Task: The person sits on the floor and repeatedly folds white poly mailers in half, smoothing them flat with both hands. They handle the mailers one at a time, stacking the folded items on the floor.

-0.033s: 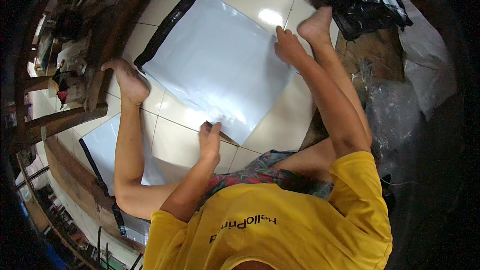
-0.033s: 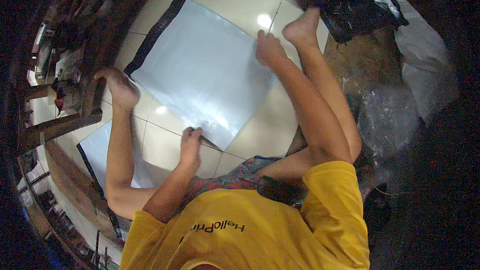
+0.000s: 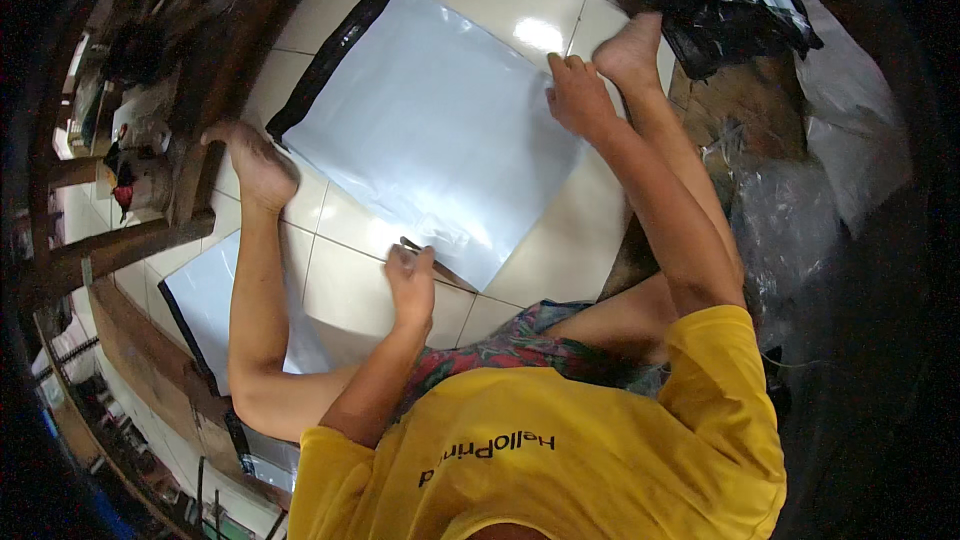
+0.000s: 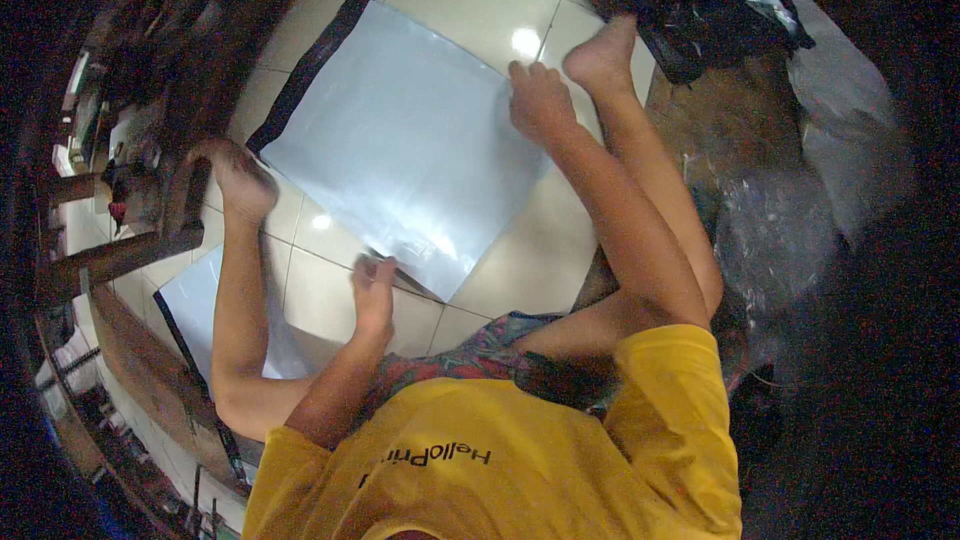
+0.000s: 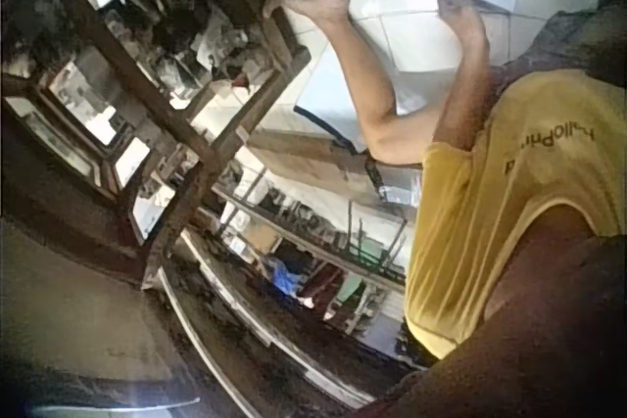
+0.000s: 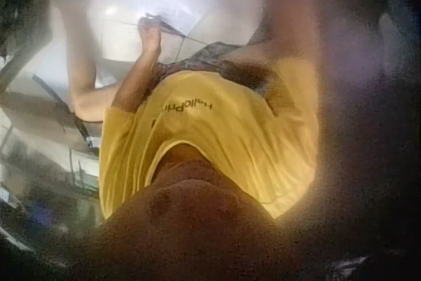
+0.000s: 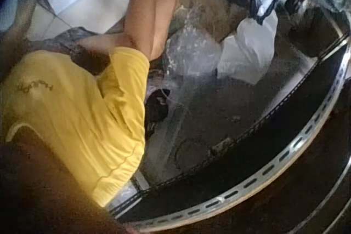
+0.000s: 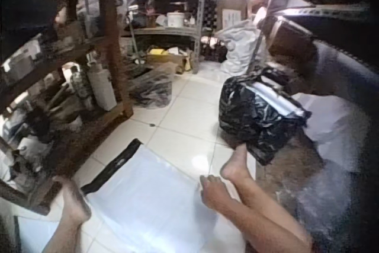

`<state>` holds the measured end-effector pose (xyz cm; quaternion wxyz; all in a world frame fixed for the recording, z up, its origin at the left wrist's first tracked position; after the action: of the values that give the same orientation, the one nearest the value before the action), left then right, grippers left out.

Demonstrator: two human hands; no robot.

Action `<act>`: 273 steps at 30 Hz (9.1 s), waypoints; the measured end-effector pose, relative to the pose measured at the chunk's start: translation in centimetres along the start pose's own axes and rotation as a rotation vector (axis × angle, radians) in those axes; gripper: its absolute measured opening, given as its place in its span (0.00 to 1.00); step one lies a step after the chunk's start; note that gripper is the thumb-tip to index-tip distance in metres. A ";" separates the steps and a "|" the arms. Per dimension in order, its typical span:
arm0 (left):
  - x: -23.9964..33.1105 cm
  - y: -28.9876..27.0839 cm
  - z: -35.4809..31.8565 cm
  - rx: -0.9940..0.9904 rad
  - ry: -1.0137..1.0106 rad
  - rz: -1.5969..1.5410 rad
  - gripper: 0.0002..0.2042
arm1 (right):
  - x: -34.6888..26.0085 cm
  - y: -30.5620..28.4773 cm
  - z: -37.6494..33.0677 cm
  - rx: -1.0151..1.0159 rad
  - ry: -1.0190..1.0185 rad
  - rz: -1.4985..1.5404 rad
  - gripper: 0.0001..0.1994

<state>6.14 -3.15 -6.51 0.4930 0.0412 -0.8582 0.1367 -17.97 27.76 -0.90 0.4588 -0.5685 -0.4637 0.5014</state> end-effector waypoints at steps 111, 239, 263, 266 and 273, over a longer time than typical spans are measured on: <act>15.1 -0.2 25.8 -0.369 1.219 1.378 0.34 | -15.8 7.8 -17.6 -0.253 -0.018 -0.007 0.44; 9.9 -3.2 8.1 -0.020 0.360 -0.262 0.32 | -19.1 8.6 -10.2 -0.642 0.276 1.022 0.43; 9.6 -4.9 7.2 -0.260 0.779 -0.239 0.49 | -32.3 -25.6 -13.9 0.147 -0.826 0.195 0.47; 10.1 -5.2 6.8 -0.206 0.860 -0.151 0.39 | -33.8 -22.9 -13.5 0.216 -0.846 0.035 0.48; 10.7 -4.8 7.2 -0.256 0.970 -0.080 0.45 | -34.3 -24.0 -14.7 0.173 -0.871 0.049 0.49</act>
<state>-4.38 -9.09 0.21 0.8411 -0.0550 -0.5379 0.0146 -7.29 -3.39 28.88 0.2543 -0.2746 -0.5564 0.7419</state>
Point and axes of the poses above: each hand's wrist, its own z-axis towards the middle knuckle, its own y-axis out of the palm, x = y × z, the point moved 7 cm from there along z, towards the middle knuckle, and after that the axes turned 14 degrees about y, right-handed, at the moved point
